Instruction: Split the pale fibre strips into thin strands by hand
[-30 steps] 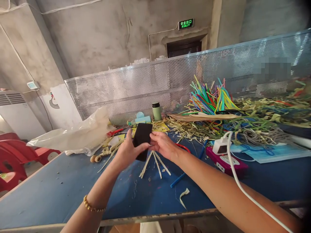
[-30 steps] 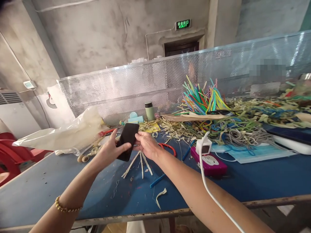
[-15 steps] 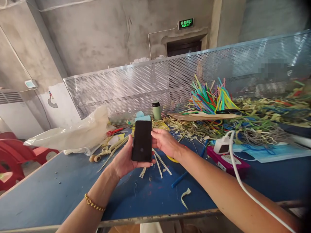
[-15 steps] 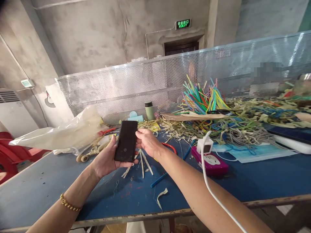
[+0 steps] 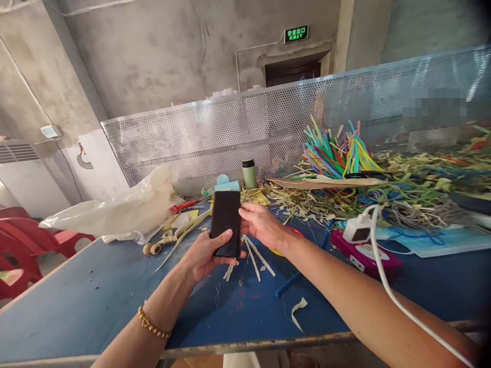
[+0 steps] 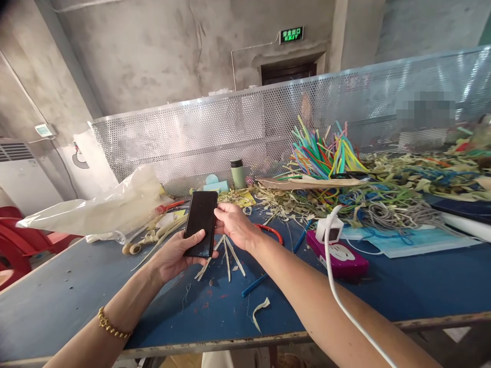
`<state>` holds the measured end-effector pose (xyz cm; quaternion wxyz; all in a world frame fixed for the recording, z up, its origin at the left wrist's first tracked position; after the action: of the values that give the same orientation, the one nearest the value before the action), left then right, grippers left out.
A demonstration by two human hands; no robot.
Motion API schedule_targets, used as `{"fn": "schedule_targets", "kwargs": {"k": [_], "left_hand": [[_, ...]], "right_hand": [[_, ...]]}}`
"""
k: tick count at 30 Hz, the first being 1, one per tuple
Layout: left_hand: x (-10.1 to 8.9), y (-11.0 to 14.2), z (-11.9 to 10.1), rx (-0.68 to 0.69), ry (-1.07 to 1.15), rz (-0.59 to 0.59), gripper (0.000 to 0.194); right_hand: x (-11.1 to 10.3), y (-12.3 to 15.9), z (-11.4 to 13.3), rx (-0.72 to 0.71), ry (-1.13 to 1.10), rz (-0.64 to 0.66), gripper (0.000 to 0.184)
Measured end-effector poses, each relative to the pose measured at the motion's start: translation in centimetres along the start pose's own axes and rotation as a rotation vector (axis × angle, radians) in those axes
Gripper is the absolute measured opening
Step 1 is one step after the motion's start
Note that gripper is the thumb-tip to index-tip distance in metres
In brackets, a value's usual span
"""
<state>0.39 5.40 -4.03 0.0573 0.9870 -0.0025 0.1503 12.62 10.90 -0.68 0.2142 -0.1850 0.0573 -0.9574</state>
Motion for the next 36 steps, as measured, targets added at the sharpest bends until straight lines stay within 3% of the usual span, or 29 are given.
{"fn": "schedule_targets", "kwargs": {"k": [26,36], "left_hand": [[-0.02,0.32,-0.30,0.058,-0.048,-0.077,0.031],[0.16,0.52,-0.47,0.047,0.002,-0.008,0.038]], "right_hand": [[0.34,0.27,0.24,-0.008,0.002,0.004,0.022],[0.26,0.35,0.45,-0.016,-0.017,0.000,0.022]]}}
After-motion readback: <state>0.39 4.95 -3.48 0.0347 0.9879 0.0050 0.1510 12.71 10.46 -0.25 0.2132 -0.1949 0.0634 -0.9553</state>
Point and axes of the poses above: each hand's wrist, its own y-axis away from the middle knuckle, its own x-axis out of the palm, z = x × y, the point moved 5 cm from there along -y, towards the middle knuckle, and after that the axes turned 12 degrees about -z, right-handed, at the moved point
